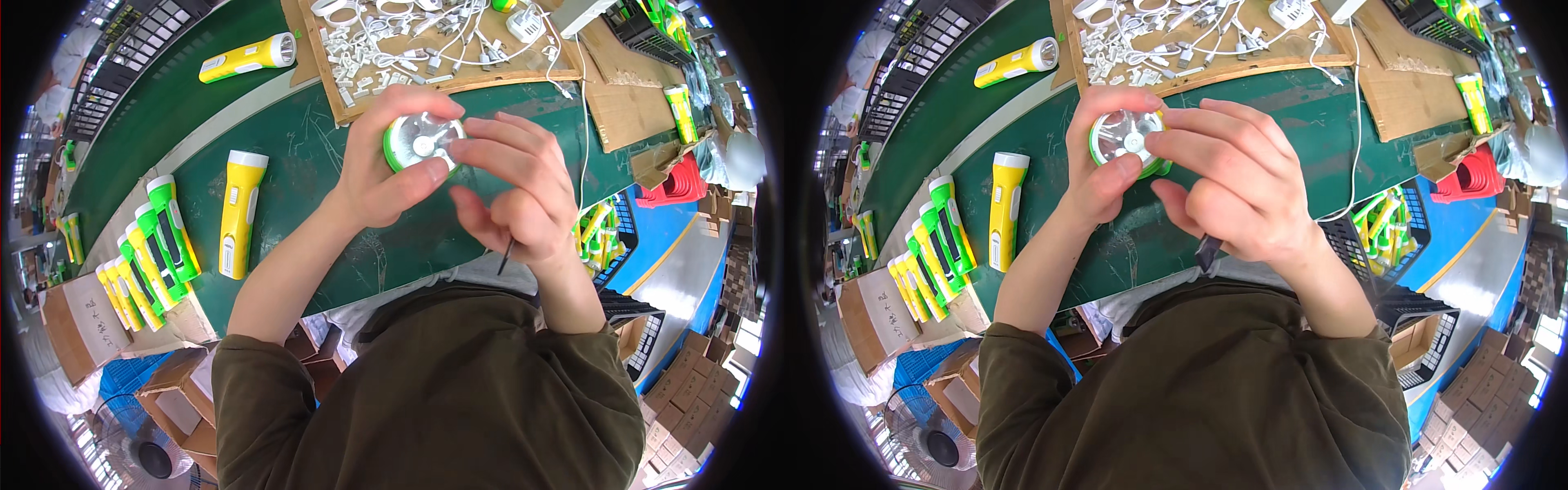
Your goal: Assembling hand-held flashlights by inserting solar panels and securing lens caps on a factory line.
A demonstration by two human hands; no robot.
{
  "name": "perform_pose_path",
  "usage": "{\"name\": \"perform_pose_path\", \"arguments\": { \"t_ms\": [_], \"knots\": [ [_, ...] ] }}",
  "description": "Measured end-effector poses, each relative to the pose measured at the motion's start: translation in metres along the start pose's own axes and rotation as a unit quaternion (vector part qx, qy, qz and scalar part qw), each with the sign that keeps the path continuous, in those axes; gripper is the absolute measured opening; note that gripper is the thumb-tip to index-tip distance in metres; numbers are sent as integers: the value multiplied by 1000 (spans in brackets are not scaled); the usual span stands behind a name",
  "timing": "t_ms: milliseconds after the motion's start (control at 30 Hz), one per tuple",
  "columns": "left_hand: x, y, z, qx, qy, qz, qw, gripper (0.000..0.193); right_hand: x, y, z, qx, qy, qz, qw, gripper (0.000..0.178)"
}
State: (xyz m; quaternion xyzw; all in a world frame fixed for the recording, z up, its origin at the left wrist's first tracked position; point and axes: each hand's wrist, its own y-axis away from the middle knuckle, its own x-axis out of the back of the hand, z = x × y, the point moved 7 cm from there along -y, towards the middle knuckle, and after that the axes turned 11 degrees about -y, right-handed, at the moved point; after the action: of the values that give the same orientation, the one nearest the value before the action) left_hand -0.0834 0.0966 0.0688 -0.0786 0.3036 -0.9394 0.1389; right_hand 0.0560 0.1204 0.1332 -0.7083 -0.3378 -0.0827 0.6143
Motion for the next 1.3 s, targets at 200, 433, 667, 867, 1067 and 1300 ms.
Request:
{"name": "perform_pose_path", "arguments": {
  "t_ms": [200,433,667,867,1067,1300],
  "knots": [
    [-5,11,-16,63,99,-11,993,49,-2,3,10,-72,-68,73,992,39],
    [-7,10,-16,111,101,-23,988,53,-2,2,17,-187,-156,96,965,43],
    [-2,7,-19,38,2,-21,999,52,14,52,68,-347,5,47,937,40],
    [-4,9,-19,45,35,-9,998,46,-18,93,84,-341,80,-94,932,41],
    [-4,9,-19,65,64,-2,996,44,28,53,66,-294,-48,84,951,39],
    [-5,12,-20,62,59,14,996,47,4,-33,13,-105,-83,-135,982,50]
  ]
}}
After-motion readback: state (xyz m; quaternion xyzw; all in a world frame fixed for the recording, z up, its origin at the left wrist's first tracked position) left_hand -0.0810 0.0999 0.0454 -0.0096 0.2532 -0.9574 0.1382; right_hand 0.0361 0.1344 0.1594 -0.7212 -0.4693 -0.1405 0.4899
